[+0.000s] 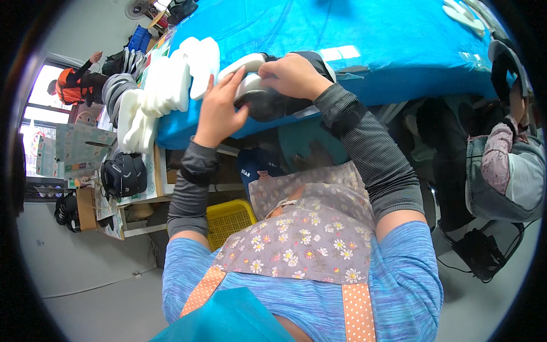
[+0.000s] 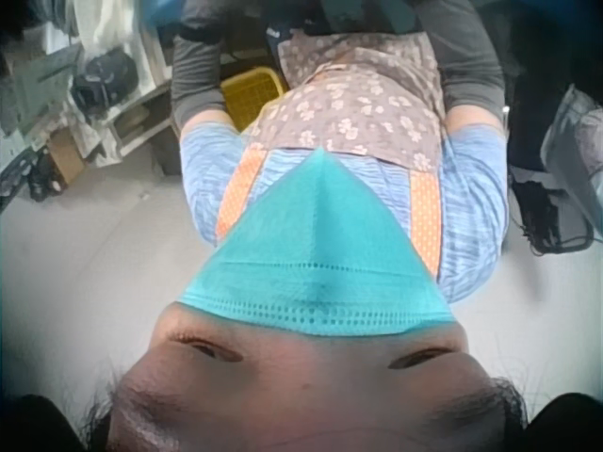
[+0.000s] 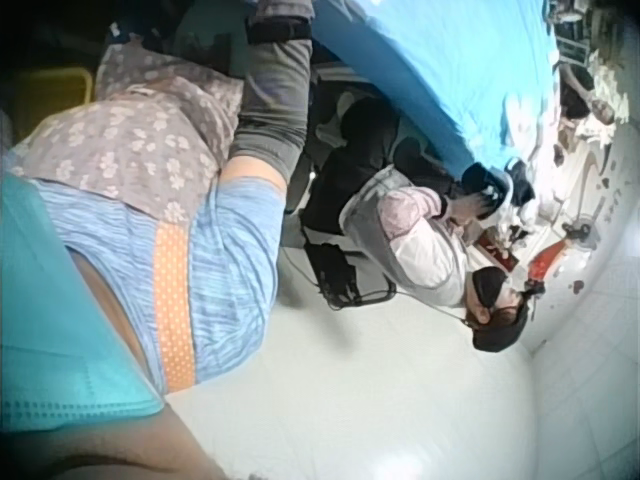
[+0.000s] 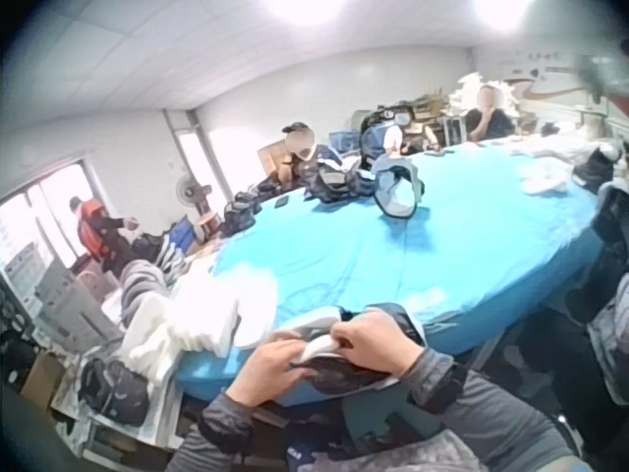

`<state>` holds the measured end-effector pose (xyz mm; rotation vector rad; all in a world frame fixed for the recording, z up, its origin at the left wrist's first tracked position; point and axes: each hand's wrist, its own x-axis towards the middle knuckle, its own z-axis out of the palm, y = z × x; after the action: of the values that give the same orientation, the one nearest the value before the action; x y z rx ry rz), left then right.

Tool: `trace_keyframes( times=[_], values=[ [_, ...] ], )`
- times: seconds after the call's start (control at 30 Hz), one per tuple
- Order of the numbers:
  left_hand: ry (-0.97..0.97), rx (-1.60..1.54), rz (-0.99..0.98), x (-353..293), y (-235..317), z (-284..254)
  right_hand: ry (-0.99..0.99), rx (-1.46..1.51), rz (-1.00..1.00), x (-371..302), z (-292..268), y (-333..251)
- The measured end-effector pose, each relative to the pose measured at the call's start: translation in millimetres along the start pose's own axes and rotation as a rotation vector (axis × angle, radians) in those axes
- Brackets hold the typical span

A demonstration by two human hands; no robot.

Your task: The person holds a black shoe upper, applies a white foam padding element into the heel region by hand, and presses it into place before setting the upper aside.

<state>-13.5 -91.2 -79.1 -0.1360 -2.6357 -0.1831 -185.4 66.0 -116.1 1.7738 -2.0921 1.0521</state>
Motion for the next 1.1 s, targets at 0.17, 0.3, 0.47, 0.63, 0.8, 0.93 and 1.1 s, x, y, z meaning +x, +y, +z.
trace_keyframes(
  times=[0.17,0.3,0.47,0.63,0.8,0.93,1.1],
  values=[
    [0.104,-0.054,0.032,-2.8,16.4,22.3,0.004,0.042,-0.026,-1.9,1.2,-1.9],
    [0.05,-0.17,0.071,-3.7,8.1,19.8,0.016,0.054,-0.04,-2.9,0.5,-3.5],
    [0.013,-0.305,0.042,4.5,-2.1,22.5,0.018,0.049,-0.028,-7.0,-2.3,-5.8],
    [0.056,-0.372,0.052,6.3,-5.9,24.6,-0.014,0.022,-0.085,-9.0,-1.0,-5.2],
    [0.084,-0.394,0.007,4.3,-6.3,29.5,-0.036,0.038,-0.081,-10.1,-5.9,-11.4],
    [0.089,-0.392,-0.041,2.9,-5.9,33.5,-0.111,-0.09,0.05,-7.7,-6.4,-15.0],
    [0.098,-0.416,-0.036,4.5,-3.5,27.4,-0.138,-0.161,-0.012,-3.0,-7.7,-16.7]
  ],
)
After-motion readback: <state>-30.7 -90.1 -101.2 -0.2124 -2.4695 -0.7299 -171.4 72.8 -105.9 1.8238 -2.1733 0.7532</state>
